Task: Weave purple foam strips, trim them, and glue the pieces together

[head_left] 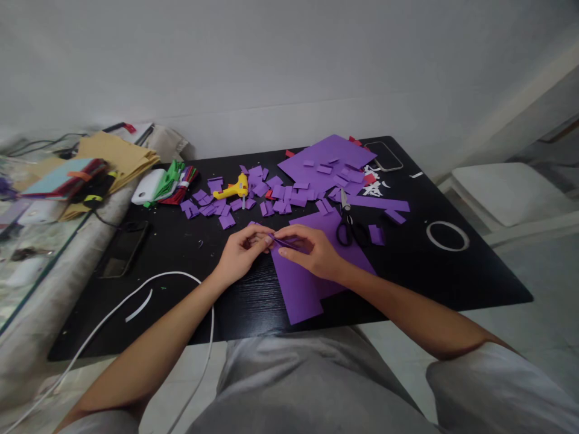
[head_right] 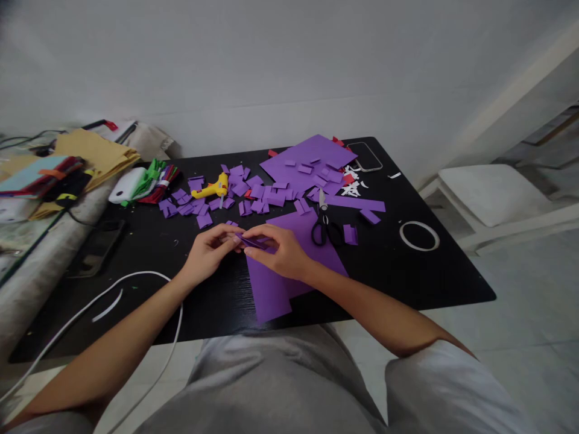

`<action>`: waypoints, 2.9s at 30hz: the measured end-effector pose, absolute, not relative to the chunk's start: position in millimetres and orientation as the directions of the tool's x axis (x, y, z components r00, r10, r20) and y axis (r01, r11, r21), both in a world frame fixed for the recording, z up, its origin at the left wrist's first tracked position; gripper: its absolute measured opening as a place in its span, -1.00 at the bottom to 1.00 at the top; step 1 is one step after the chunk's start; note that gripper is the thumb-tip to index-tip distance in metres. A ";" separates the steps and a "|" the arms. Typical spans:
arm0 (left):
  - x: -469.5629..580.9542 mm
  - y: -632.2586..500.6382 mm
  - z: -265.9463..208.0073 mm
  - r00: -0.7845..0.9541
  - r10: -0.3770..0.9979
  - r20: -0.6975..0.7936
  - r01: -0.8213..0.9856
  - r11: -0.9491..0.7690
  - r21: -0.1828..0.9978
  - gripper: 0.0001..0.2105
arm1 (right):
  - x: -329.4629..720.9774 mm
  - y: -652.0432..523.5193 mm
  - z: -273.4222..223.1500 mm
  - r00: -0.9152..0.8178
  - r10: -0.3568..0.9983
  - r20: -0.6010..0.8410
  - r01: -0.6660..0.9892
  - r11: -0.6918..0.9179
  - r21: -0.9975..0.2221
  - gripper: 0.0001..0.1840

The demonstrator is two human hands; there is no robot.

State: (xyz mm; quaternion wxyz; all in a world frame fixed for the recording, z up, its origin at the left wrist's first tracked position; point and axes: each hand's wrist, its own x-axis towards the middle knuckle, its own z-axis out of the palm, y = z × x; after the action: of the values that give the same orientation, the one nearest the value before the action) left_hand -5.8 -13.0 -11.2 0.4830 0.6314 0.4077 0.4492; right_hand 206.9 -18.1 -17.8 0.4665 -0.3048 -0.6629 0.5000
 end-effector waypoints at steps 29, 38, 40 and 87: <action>-4.4 -15.8 -13.7 0.291 0.956 0.044 0.033 -0.056 0.998 -0.76 | 204.1 -15.7 -27.3 -0.277 0.819 0.503 0.203 0.562 -0.802 -0.93; -2.5 -18.9 -16.2 0.222 0.949 0.223 0.094 -0.248 0.964 -0.72 | 202.3 -16.5 -26.6 -0.231 0.928 0.291 0.093 0.319 -0.943 -0.86; -2.7 -20.2 -17.0 0.223 0.946 0.236 0.144 -0.271 0.952 -0.75 | 202.8 -16.5 -25.5 -0.236 0.927 0.291 0.082 0.318 -0.945 -0.85; -4.2 -20.3 -5.6 0.279 0.959 0.055 0.185 -0.110 0.977 -0.70 | 203.0 -10.9 -25.9 -0.347 0.936 0.057 0.034 0.073 -0.997 -0.78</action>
State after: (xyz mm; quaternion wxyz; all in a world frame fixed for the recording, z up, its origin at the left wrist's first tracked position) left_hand -4.2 -20.3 -5.6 0.4903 0.6319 0.4524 0.3945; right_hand 203.0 -10.9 -25.9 0.4090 -0.3990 -0.6077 0.5515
